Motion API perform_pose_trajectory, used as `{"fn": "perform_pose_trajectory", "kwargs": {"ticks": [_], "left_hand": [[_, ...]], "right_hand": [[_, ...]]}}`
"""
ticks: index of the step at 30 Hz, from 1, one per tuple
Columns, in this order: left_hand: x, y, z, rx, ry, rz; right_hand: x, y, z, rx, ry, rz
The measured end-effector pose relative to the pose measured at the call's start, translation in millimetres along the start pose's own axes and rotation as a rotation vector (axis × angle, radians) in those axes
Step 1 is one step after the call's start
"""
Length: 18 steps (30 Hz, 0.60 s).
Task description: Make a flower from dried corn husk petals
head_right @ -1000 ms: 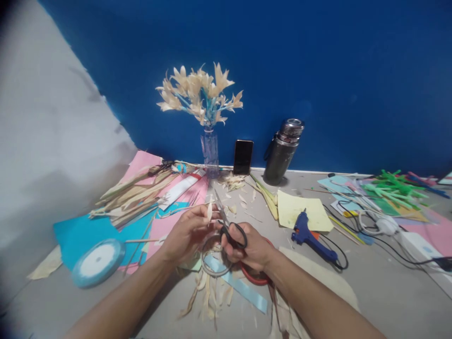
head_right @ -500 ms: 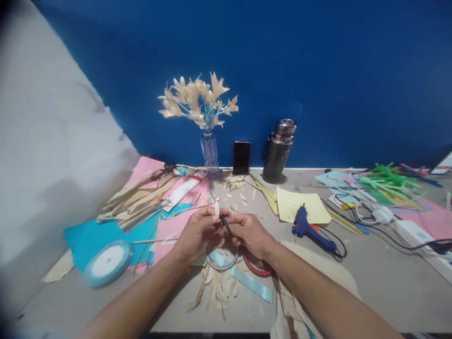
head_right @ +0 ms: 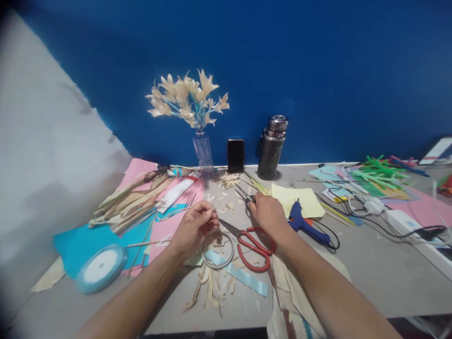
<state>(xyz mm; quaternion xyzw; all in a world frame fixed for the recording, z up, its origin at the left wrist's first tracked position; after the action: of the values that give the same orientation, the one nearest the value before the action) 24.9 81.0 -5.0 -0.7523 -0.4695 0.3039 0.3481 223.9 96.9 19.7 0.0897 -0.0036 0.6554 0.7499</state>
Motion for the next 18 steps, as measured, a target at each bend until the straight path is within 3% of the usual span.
{"fn": "perform_pose_trajectory", "kwargs": {"ticks": [3,7,18], "left_hand": [[-1,6,-4.3,-0.084,0.028,0.069],[1,14,2.2,-0.103,-0.021,0.135],[9,9,25.5,-0.039,-0.183,0.062]], "right_hand": [[-1,1,-3,-0.111,0.026,-0.012],[-2,1,-7,-0.152,0.052,-0.016],[-4,8,-11,-0.143,0.040,0.028]]}}
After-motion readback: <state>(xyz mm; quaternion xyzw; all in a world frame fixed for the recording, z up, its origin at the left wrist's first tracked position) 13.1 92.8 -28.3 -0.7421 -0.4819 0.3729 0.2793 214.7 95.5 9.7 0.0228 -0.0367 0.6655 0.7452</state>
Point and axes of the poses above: each hand's wrist, its own x-axis towards the middle knuckle, its own z-axis out of the back of the hand, y = z × x, the point moved 10 cm from there along x, towards the middle knuckle
